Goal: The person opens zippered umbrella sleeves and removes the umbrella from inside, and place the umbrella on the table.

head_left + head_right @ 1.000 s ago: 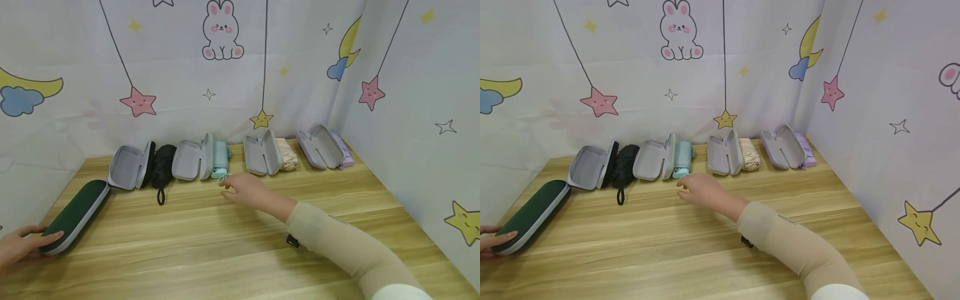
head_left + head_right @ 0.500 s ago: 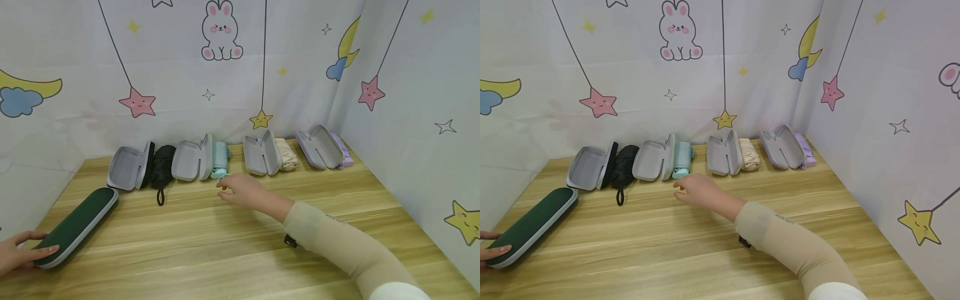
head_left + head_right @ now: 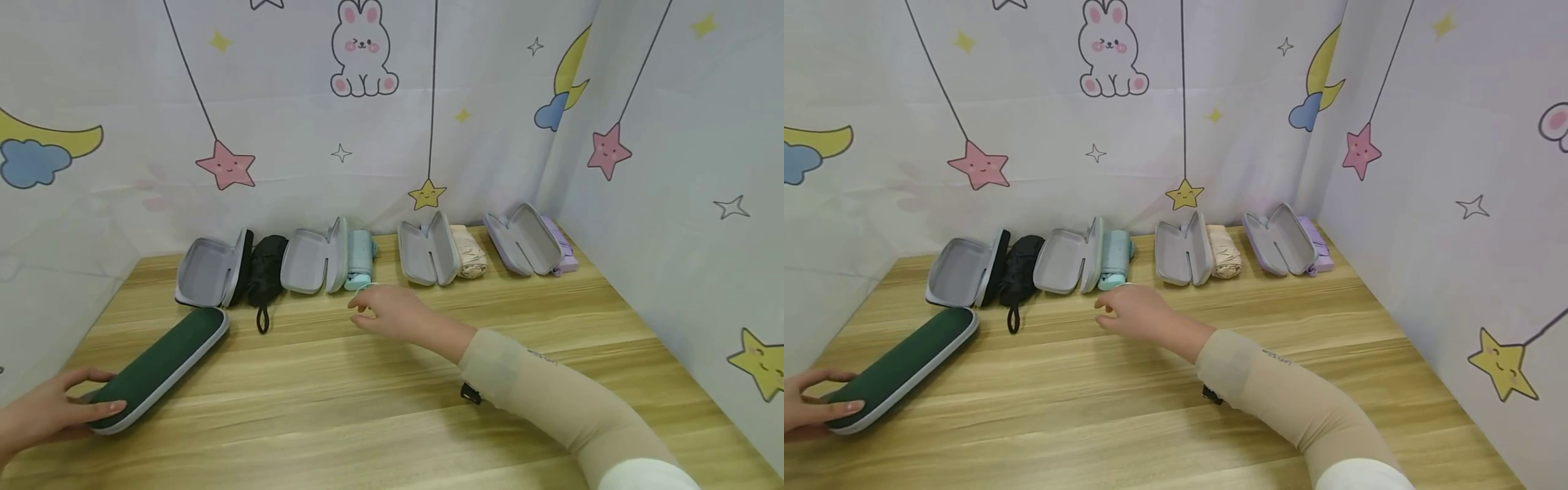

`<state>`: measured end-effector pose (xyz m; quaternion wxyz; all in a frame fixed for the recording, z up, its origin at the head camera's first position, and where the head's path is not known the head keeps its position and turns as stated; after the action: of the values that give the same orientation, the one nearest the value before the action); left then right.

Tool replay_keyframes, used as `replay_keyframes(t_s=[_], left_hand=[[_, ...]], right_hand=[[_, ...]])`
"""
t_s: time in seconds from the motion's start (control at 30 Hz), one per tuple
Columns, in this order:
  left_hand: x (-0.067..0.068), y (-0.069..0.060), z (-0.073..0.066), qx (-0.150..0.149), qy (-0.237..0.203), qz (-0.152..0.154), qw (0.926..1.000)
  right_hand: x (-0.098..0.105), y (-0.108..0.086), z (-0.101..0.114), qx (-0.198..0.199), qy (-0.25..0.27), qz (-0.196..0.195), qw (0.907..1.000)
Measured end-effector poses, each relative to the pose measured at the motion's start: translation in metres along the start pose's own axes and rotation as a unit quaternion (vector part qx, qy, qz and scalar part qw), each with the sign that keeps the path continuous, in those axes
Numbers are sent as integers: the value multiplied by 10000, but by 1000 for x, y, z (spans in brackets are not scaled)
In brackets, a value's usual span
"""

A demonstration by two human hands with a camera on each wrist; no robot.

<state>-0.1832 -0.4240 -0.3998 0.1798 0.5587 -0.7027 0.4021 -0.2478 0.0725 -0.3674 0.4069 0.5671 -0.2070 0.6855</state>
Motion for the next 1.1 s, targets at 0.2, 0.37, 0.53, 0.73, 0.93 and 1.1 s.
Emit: replay_keyframes(t_s=[0.2,0.37,0.53,0.73,0.93,1.1], left_hand=[[-6,3,-11,-580,-128,168,9981],[-12,6,-24,-680,-240,365,9967],[-17,9,-35,-966,-262,655,9928],[-24,14,-56,-1091,-291,879,9897],[-36,21,-84,-1056,-475,1090,9873],[-47,29,-106,-938,-324,994,9901]], right_hand=[[0,-1,-1,-18,20,-55,10000],[-1,-2,-4,-15,-12,-70,10000],[-2,-3,-5,8,-44,-83,10000],[-2,-2,-3,20,-74,-57,10000],[-5,0,-3,91,-80,-62,9999],[-7,1,-2,147,-26,-68,9999]])
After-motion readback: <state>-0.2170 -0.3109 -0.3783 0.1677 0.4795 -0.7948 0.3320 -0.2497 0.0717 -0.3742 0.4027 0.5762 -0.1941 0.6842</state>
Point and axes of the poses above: each hand's wrist, its own y-axis towards the middle knuckle, its own x-axis out of the back of the hand, z = x × y, the point moved 1 cm from there along y, towards the middle knuckle, and after that the axes turned 8 degrees about -z, right-handed, at the moved point
